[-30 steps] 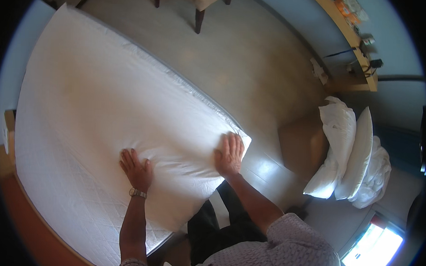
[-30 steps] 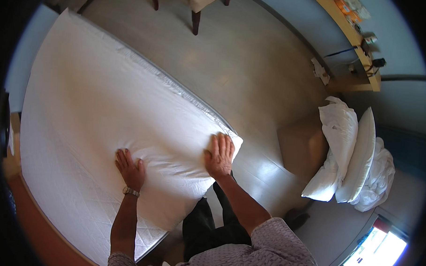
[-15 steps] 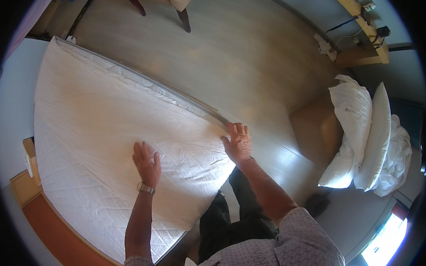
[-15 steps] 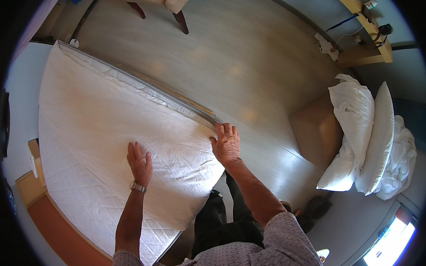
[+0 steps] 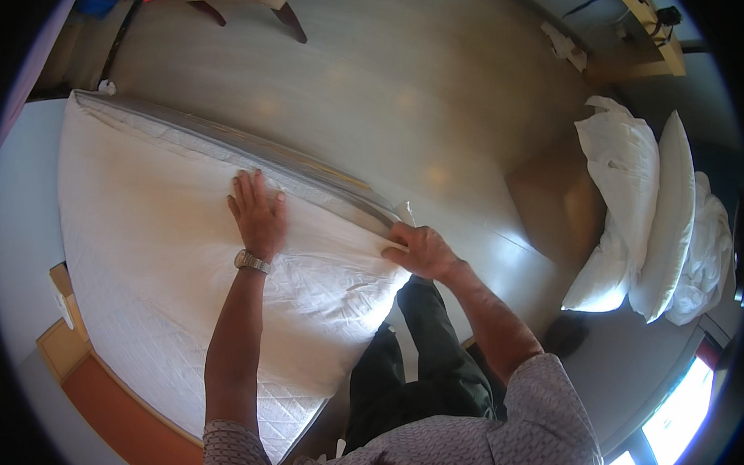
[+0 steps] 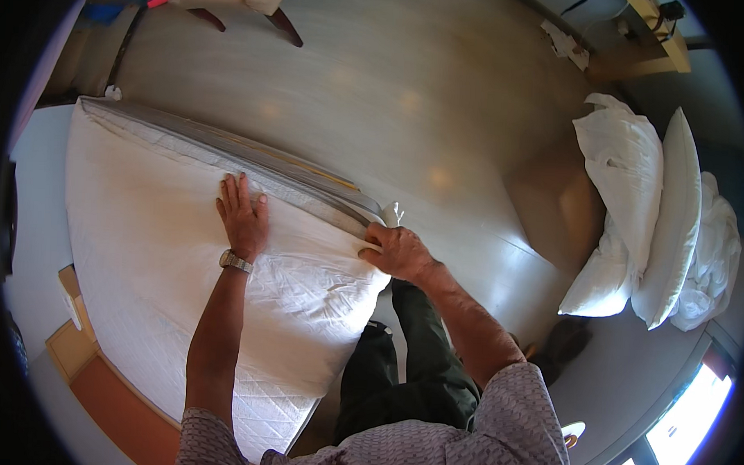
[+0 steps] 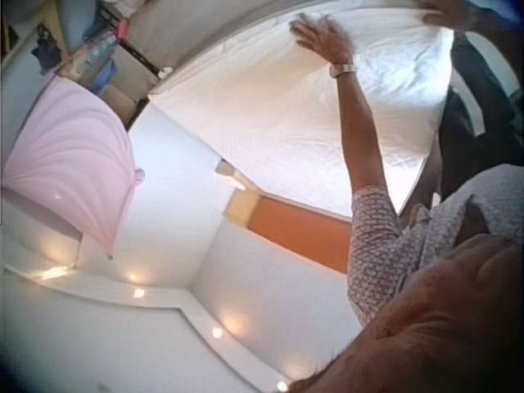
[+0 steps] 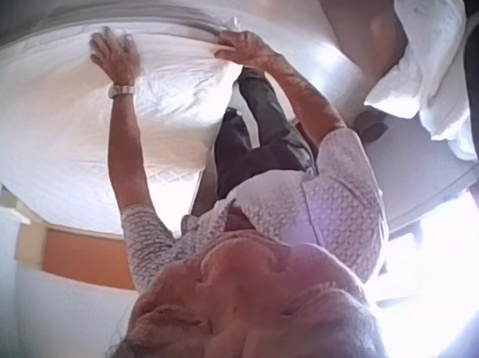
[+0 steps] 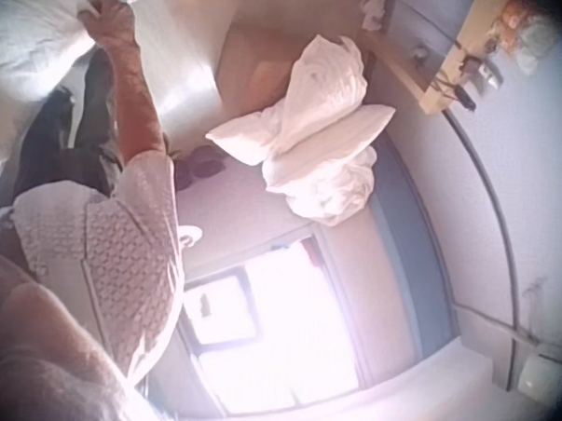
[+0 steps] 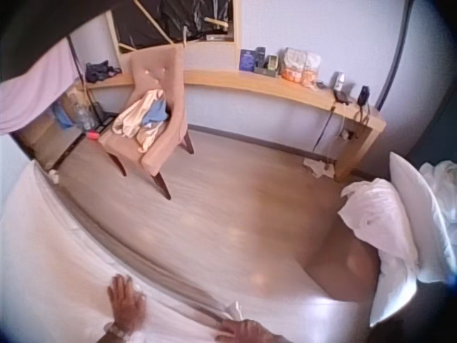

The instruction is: The person folds a white bed sheet on a mattress. They smooth the sheet, fold it in half, and then fold it again into a smaller rectangle.

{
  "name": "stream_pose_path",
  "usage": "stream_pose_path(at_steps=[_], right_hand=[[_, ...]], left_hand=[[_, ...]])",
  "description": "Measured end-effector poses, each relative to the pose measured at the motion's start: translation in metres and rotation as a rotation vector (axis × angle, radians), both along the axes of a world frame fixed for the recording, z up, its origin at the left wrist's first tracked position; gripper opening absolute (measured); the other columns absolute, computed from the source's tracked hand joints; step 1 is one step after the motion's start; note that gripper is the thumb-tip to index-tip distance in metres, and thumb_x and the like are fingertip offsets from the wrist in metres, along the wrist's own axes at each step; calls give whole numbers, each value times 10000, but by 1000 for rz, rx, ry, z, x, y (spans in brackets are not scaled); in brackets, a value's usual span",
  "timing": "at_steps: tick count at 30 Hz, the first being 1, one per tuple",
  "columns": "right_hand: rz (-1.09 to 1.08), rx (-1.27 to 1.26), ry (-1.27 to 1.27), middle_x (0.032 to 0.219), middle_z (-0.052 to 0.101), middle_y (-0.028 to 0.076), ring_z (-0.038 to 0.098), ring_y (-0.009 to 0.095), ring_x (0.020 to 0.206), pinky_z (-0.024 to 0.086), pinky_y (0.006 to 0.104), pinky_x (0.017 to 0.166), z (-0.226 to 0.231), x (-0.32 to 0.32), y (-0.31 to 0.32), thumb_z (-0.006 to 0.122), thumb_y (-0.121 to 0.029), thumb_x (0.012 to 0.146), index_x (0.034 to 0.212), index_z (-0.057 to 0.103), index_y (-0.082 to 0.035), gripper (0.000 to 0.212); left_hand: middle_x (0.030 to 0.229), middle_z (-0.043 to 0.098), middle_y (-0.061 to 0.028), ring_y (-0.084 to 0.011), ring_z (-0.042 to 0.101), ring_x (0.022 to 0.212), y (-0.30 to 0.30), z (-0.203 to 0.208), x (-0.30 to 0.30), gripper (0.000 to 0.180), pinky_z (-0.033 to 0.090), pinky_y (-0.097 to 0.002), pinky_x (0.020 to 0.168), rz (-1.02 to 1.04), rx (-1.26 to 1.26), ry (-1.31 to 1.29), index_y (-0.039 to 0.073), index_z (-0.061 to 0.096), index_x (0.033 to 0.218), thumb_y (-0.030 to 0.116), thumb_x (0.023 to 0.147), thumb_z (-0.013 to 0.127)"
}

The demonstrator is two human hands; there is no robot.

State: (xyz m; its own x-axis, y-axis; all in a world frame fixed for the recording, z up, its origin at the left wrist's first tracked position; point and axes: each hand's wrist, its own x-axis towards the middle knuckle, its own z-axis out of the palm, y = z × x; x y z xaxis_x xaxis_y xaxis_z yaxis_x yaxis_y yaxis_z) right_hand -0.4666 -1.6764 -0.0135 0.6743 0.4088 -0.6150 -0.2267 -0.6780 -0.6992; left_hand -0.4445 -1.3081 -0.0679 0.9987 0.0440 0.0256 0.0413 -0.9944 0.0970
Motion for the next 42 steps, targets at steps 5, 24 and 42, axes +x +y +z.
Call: stream_pose_path(at_steps=[5,24,42], right_hand=[[142,-77,189,1086,774,170,733,352,1041,569,441,931,-42,-16,-76,732,-430,913,1119,737,-79,407],[-721,-52,-609,1549,502,224,518,436,1420,455,481,1193,-68,-111,27,703,-79,958,1534,482,-59,618],[-850,119,328,1266,684,280,678,448,1179,551,486,1011,-76,-564,269,853,-447,867,1465,474,16,846]], left_hand=[[1739,247,-278,-466,182,1625,-1,-17,3,728,163,-675,1272,52,53,57,67,340,1659,437,1061,525],[1565,522,-218,-423,440,1503,-186,3,-230,508,348,-680,1191,-665,-269,183,127,616,1443,211,953,721],[1590,470,-272,-472,412,1502,65,58,-588,585,320,-691,1200,-601,-202,581,4,550,1475,253,962,682]])
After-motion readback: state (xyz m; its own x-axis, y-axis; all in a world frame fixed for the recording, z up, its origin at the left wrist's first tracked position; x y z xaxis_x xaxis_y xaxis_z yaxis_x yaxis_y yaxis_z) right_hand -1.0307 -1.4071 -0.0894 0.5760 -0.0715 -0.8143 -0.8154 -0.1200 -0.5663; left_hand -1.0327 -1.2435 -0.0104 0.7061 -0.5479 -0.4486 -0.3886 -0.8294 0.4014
